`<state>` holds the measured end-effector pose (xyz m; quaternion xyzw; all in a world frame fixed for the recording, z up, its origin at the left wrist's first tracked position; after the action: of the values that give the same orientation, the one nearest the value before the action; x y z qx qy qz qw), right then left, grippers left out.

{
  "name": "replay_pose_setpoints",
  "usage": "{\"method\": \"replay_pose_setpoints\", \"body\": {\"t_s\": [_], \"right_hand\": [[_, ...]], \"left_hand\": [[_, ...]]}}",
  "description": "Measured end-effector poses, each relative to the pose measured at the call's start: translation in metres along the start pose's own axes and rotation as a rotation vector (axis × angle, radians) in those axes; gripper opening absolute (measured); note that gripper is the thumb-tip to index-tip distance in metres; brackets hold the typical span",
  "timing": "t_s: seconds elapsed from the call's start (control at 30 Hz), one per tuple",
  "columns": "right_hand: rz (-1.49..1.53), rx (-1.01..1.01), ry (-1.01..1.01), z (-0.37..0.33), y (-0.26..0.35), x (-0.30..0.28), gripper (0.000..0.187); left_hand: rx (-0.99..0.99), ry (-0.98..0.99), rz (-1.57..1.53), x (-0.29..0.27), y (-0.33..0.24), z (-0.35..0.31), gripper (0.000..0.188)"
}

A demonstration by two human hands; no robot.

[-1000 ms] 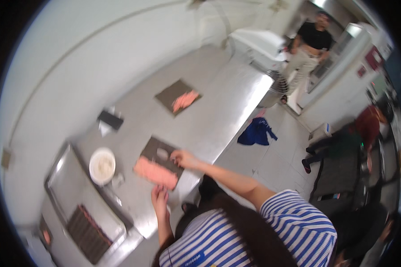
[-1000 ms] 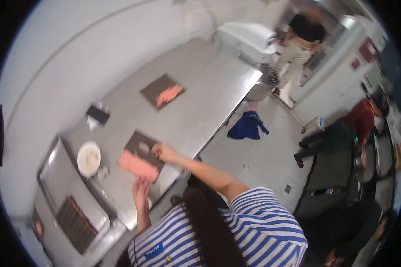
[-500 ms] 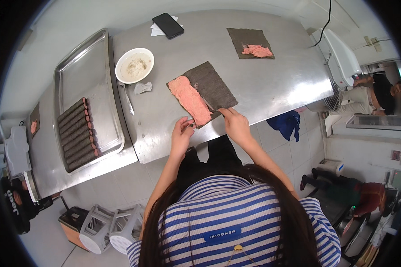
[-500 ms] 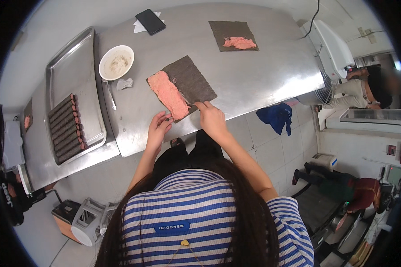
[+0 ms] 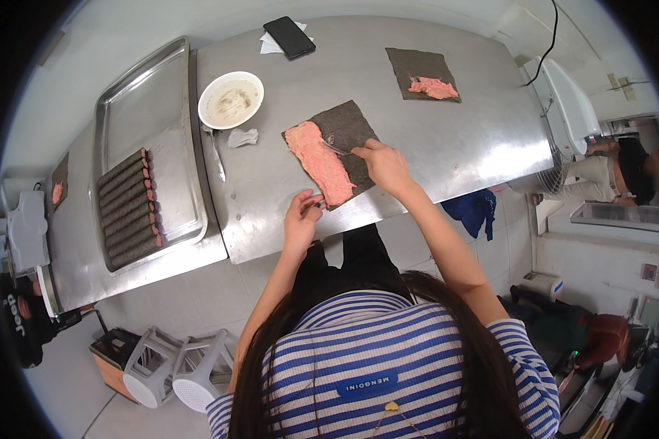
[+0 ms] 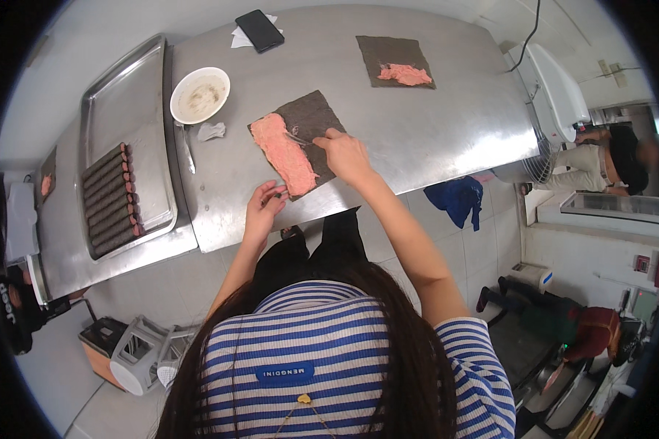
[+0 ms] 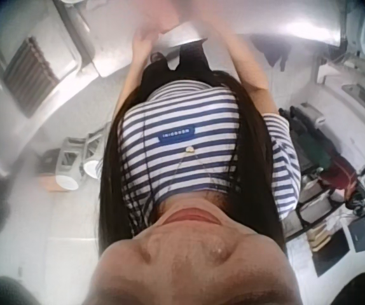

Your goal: The person spreads a pink filling onto sheets of nori using a spoon, then rolls the nori into cylindrical sushi rolls. The person places the finished rolls onto a metal tray. Another person is visible working nearby.

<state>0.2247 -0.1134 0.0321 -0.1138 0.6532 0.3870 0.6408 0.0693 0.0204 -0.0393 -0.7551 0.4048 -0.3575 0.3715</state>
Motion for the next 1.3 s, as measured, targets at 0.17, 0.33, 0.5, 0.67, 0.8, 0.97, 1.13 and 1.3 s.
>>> {"method": "replay_pose_setpoints", "body": {"t_s": [0.17,0.33,0.5,0.67,0.8,0.97,1.13,1.3], "right_hand": [[-0.109,-0.112,0.085,-0.017,0.013,-0.005,0.033],[-0.217,-0.211,0.113,-0.041,0.029,-0.014,0.028],[-0.294,-0.303,0.119,-0.061,0.045,-0.021,0.025],[-0.357,-0.329,0.159,-0.073,0.049,-0.025,0.025],[-0.27,-0.25,0.192,-0.076,0.047,-0.043,0.028],[-0.203,0.01,0.089,-0.084,0.046,-0.04,0.036],[-0.247,0.093,0.1,-0.088,0.067,0.0,0.035],[-0.171,0.12,0.128,-0.099,0.084,0.012,0.034]], "left_hand": [[-0.002,-0.016,0.005,-0.005,0.003,-0.002,0.045],[0.036,-0.039,0.074,-0.009,0.008,0.003,0.045],[0.129,-0.081,0.286,-0.007,0.002,0.006,0.043],[0.193,-0.11,0.478,-0.002,-0.009,0.006,0.039],[0.19,-0.107,0.543,-0.003,-0.009,0.009,0.038],[0.231,-0.101,0.519,0.0,-0.013,0.005,0.034],[0.244,-0.085,0.412,-0.005,-0.004,0.004,0.033],[0.201,-0.087,0.368,-0.007,-0.002,0.0,0.033]]}}
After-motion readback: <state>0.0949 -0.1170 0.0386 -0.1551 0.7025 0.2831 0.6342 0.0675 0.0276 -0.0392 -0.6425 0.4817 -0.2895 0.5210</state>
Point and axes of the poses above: each hand's wrist, its own z-axis towards the middle knuckle, its own x-axis out of the palm, y = z × x, the point moved 8 cm from there along z, towards the middle knuckle
